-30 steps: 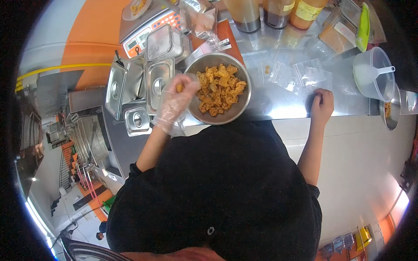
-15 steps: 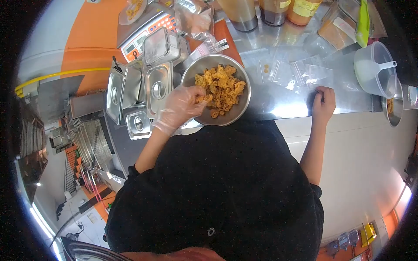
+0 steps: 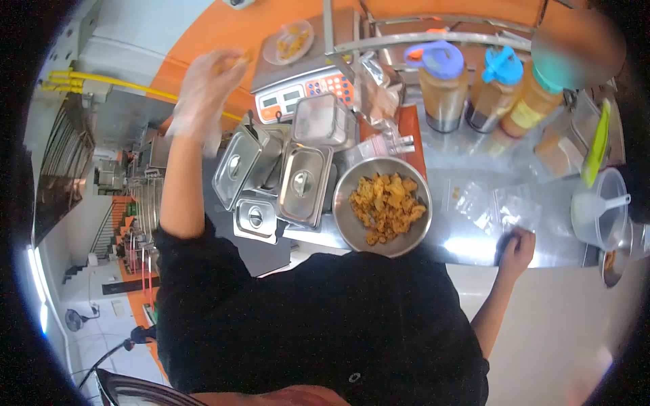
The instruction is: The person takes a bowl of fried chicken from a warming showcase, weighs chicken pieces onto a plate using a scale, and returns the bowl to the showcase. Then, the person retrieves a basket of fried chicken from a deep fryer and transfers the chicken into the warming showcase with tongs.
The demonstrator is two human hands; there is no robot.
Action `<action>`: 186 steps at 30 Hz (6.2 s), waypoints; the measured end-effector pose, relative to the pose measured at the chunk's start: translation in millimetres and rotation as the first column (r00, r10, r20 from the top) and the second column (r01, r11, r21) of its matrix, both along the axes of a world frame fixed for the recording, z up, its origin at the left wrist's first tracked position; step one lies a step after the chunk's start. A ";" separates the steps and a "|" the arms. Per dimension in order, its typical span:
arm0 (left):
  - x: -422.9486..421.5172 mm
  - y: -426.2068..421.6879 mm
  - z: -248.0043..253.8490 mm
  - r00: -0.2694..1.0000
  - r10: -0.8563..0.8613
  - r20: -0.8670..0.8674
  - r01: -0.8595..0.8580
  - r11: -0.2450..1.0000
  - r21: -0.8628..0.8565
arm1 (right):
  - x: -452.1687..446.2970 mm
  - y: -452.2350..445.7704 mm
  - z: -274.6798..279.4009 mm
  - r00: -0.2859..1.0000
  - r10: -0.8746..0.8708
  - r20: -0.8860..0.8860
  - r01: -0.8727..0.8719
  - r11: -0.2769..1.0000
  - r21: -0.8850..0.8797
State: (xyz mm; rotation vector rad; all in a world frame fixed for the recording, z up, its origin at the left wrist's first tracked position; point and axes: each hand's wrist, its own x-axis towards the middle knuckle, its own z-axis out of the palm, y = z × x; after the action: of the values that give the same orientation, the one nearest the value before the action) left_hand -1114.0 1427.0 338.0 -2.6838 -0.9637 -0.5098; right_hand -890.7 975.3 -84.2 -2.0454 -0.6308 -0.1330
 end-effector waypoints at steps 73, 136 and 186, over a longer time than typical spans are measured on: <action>-33.6 -165.7 -218.9 0.817 -0.490 -0.304 0.268 0.790 -0.551 | -3.1 4.8 8.2 1.000 -0.028 0.003 0.028 0.999 -0.030; -349.9 -58.1 21.4 0.477 0.375 0.795 -0.303 0.919 -0.252 | -97.0 307.7 266.0 0.629 0.740 0.238 -0.777 0.609 0.161; 21.4 160.8 -50.1 0.950 0.109 -0.293 -0.194 0.940 -0.280 | -21.9 -15.2 98.3 0.956 -0.043 -0.292 0.188 0.851 0.491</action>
State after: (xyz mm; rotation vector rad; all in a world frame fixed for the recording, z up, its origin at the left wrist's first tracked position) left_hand -1092.6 1587.8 287.9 -2.8072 -1.2398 0.0515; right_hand -912.5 960.1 14.1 -1.5386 -0.2565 -0.0789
